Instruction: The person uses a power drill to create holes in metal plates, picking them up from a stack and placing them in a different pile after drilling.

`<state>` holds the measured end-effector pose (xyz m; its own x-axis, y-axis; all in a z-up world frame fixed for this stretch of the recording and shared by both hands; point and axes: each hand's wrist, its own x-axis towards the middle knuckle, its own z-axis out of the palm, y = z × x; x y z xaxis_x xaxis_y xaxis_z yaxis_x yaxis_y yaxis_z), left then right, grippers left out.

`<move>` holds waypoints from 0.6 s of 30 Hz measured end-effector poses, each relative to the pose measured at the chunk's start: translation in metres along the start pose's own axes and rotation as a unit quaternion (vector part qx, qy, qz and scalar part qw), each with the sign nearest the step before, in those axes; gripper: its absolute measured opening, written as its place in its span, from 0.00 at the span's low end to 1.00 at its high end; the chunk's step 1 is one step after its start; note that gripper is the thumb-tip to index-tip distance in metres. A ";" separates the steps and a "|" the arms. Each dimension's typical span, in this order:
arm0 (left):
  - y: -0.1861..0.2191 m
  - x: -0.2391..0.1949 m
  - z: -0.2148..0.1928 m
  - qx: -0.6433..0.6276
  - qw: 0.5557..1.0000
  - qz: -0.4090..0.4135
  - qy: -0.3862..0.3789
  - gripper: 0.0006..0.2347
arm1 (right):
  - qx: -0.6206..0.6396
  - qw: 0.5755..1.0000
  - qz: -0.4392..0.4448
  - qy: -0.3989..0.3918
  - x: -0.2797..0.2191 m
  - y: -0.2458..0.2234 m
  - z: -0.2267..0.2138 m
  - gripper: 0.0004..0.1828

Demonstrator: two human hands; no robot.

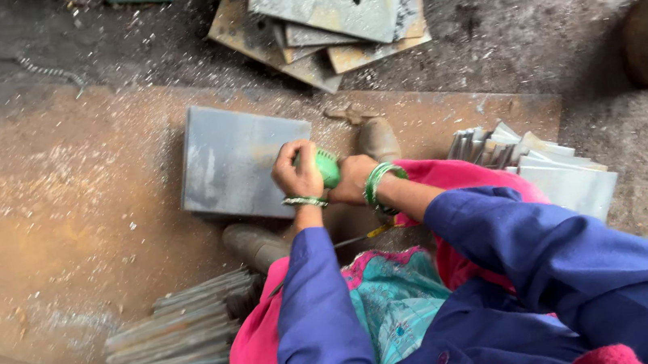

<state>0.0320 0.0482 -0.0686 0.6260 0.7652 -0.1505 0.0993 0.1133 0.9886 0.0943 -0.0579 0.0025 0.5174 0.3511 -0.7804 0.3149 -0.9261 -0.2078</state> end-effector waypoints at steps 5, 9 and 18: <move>-0.036 0.003 0.001 -0.057 0.998 -0.026 -0.028 0.06 | -0.064 0.998 -0.020 -0.012 0.004 0.002 0.002 0.31; -0.054 0.009 -0.015 -0.068 0.997 -0.020 -0.042 0.05 | -0.056 0.994 -0.086 -0.031 -0.002 -0.015 -0.001 0.31; -0.041 0.002 -0.017 -0.096 0.994 0.019 -0.053 0.05 | 0.038 0.999 0.010 -0.009 -0.002 -0.019 0.010 0.36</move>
<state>0.0164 0.0561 -0.1094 0.7056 0.7011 -0.1031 -0.0680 0.2119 0.9749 0.0797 -0.0429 0.0024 0.5077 0.3301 -0.7958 0.2436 -0.9410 -0.2350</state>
